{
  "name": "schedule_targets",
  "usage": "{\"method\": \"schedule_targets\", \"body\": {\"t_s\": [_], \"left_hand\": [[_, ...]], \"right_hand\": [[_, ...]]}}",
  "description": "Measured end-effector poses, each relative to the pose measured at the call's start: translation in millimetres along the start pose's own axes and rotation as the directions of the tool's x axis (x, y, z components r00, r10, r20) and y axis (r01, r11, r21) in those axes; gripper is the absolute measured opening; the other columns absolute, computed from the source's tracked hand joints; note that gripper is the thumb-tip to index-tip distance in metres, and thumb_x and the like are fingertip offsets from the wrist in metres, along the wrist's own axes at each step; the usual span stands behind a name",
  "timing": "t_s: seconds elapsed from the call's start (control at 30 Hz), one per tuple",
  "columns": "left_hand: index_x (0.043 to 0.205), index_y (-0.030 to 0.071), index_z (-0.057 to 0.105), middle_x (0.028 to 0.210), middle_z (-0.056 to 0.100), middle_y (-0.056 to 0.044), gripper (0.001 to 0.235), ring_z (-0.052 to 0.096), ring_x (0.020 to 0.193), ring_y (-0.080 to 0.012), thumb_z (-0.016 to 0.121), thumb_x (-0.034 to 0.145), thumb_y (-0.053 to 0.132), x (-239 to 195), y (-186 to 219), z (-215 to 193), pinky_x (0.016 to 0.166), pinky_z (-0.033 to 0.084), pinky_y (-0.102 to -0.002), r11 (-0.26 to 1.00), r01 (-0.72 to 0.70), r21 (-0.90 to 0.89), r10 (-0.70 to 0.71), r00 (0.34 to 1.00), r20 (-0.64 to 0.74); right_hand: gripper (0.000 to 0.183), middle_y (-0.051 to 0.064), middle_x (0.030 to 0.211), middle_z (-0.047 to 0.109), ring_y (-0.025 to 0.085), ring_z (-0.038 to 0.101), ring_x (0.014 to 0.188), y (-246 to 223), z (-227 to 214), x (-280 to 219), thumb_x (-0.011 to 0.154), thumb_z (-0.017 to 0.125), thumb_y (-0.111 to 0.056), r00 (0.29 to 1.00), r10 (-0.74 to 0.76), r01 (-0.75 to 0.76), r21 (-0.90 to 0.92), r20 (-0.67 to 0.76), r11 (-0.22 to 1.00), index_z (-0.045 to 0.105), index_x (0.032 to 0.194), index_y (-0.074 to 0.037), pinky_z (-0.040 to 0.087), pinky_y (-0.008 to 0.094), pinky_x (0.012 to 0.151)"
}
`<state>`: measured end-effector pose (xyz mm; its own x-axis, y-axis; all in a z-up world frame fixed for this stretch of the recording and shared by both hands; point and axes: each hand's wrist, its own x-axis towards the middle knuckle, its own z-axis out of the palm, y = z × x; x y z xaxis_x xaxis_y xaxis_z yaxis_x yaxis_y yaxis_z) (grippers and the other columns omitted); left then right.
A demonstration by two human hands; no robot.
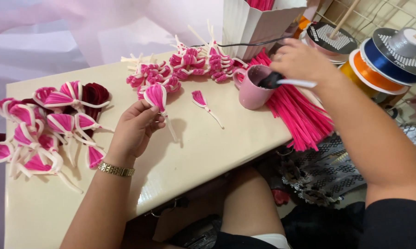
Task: Using a hot glue gun and ribbon petals to assemble decorative flowers on a stem.
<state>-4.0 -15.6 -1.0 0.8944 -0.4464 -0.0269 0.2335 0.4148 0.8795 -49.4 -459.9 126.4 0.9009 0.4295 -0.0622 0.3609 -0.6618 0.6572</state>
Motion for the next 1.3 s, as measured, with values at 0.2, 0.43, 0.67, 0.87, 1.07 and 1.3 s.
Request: {"method": "schedule_targets", "body": {"t_s": [0.2, 0.43, 0.67, 0.87, 1.07, 1.3], "left_hand": [[0.096, 0.014, 0.064, 0.086, 0.064, 0.001, 0.005, 0.064, 0.075, -0.0086, 0.066, 0.098, 0.010, -2.6, -0.4, 2.2, 0.066, 0.056, -0.022, 1.000, -0.014, 0.023, 0.012, 0.999, 0.052], [0.111, 0.009, 0.070, 0.087, 0.065, 0.000, 0.015, 0.064, 0.072, -0.0095, 0.067, 0.097, 0.008, -5.5, 0.9, 8.1, 0.064, 0.053, -0.021, 0.999, 0.039, -0.008, -0.038, 0.997, 0.072], [0.107, 0.005, 0.066, 0.094, 0.073, -0.007, 0.015, 0.071, 0.074, -0.0117, 0.071, 0.094, 0.010, 0.7, -10.0, 3.3, 0.063, 0.061, -0.022, 0.996, 0.024, -0.090, -0.016, 0.996, 0.087], [0.106, 0.005, 0.066, 0.095, 0.074, -0.008, 0.015, 0.071, 0.074, -0.0110, 0.072, 0.094, 0.010, -0.7, -6.6, 6.1, 0.063, 0.061, -0.022, 0.995, 0.038, -0.091, -0.028, 0.995, 0.100], [0.106, 0.005, 0.065, 0.094, 0.074, -0.007, 0.014, 0.071, 0.074, -0.0101, 0.072, 0.094, 0.011, -3.5, -4.1, 8.5, 0.063, 0.061, -0.020, 0.995, 0.034, -0.091, -0.024, 0.994, 0.102], [0.105, 0.006, 0.066, 0.095, 0.074, -0.008, 0.013, 0.070, 0.074, -0.0106, 0.072, 0.094, 0.010, -4.4, -1.5, 9.3, 0.062, 0.060, -0.020, 0.996, 0.028, -0.088, -0.019, 0.994, 0.104]], "right_hand": [[0.040, 0.009, 0.120, 0.065, 0.024, 0.065, 0.106, 27.2, -40.0, -58.9, 0.092, 0.071, 0.009, 0.839, 0.506, -0.188, 0.767, -0.199, 0.613, 0.075, 0.122, -0.017, 0.045, 0.032, 0.101], [0.030, 0.006, 0.116, 0.059, 0.020, 0.061, 0.113, -70.9, -55.6, -3.8, 0.093, 0.074, -0.008, 0.887, 0.334, 0.293, 0.948, -0.318, 0.124, 0.060, 0.119, -0.014, 0.055, 0.032, 0.099], [0.020, 0.012, 0.087, 0.073, 0.022, 0.068, 0.085, -134.3, -74.1, 38.8, 0.081, 0.088, -0.005, 0.904, 0.370, 0.214, 0.976, -0.214, 0.043, 0.077, 0.097, -0.005, 0.055, 0.039, 0.087], [0.016, 0.011, 0.077, 0.066, 0.024, 0.061, 0.074, -135.3, -71.8, 45.0, 0.086, 0.087, -0.014, 0.903, 0.364, 0.197, 0.973, -0.229, 0.124, 0.072, 0.090, -0.007, 0.049, 0.037, 0.076], [0.018, 0.015, 0.076, 0.064, 0.028, 0.057, 0.071, -137.8, -78.6, 47.3, 0.090, 0.083, -0.016, 0.902, 0.376, 0.165, 0.975, -0.209, 0.146, 0.070, 0.088, -0.005, 0.046, 0.041, 0.073], [0.021, 0.014, 0.073, 0.061, 0.027, 0.055, 0.070, -134.7, -82.5, 48.0, 0.091, 0.084, -0.019, 0.893, 0.374, 0.186, 0.963, -0.249, 0.197, 0.068, 0.086, -0.005, 0.044, 0.039, 0.072]]}}
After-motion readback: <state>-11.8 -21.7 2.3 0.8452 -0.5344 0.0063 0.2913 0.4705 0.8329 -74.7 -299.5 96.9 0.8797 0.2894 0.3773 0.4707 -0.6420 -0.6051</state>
